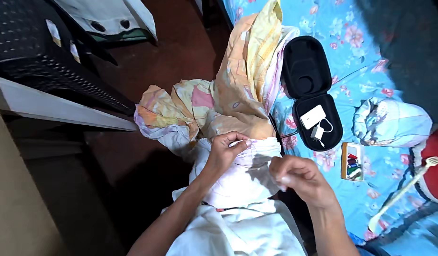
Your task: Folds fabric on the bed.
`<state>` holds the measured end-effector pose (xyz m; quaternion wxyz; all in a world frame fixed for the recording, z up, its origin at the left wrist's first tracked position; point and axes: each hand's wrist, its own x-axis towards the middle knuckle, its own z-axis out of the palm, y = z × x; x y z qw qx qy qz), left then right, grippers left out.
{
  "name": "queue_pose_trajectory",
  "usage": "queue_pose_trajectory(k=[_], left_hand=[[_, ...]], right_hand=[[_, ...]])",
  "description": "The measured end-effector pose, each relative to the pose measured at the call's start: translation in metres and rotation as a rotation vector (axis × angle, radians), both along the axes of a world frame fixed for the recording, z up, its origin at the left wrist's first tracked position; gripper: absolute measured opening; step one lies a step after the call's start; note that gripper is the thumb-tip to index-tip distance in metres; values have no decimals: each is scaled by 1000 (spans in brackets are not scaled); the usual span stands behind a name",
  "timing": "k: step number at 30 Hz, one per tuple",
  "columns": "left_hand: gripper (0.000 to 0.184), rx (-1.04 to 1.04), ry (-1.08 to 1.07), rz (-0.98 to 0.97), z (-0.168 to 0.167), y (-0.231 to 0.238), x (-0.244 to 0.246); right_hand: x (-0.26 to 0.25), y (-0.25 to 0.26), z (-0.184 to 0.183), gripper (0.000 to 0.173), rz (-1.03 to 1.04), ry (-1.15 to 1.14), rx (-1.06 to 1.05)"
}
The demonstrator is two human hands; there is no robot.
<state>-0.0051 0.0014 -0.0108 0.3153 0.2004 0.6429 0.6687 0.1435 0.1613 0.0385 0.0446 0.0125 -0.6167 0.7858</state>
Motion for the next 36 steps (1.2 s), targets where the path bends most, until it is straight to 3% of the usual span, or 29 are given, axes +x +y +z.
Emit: queue_pose_trajectory(k=[2,5,7,11,16,21,23,25,28,31,34,36], left_hand=[[5,12,-10,1,-1,1,0],[5,4,-17,-1,0,1,1],[5,-3,-10,4,1,0,1],[7,-54,19,1,2,-3,-1],[5,-124,21,-7,4,-5,-5],[3,-151,50,-12,6,-6,-6],[3,-168,76,-2,7,-5,-5],[3,-190,75,6,10,-5,-5],[3,-197,76,21,9,-6,-4],[4,-187,84,23,8,-6,-5],[4,-171,110,30,5,-6,-4],[5,-165,92,41,2,-7,-5]], right_hand=[[0,4,3,13,-121,51,-131],[-6,1,-2,14,-399,-108,-39],[-12,-4,-9,18,-462,-232,-20],[-19,-10,-22,13,-493,-251,307],[-35,-5,-32,13,-392,-214,420],[-40,-8,-34,14,-347,-208,816],[-38,-7,-35,14,-366,-187,722],[-27,8,-36,12,-416,-148,374],[19,69,-41,13,-595,-134,-143],[113,146,-65,42,-980,-220,-412],[225,182,-83,44,-1378,-494,-398],[304,175,-91,35,-1609,-745,-220]])
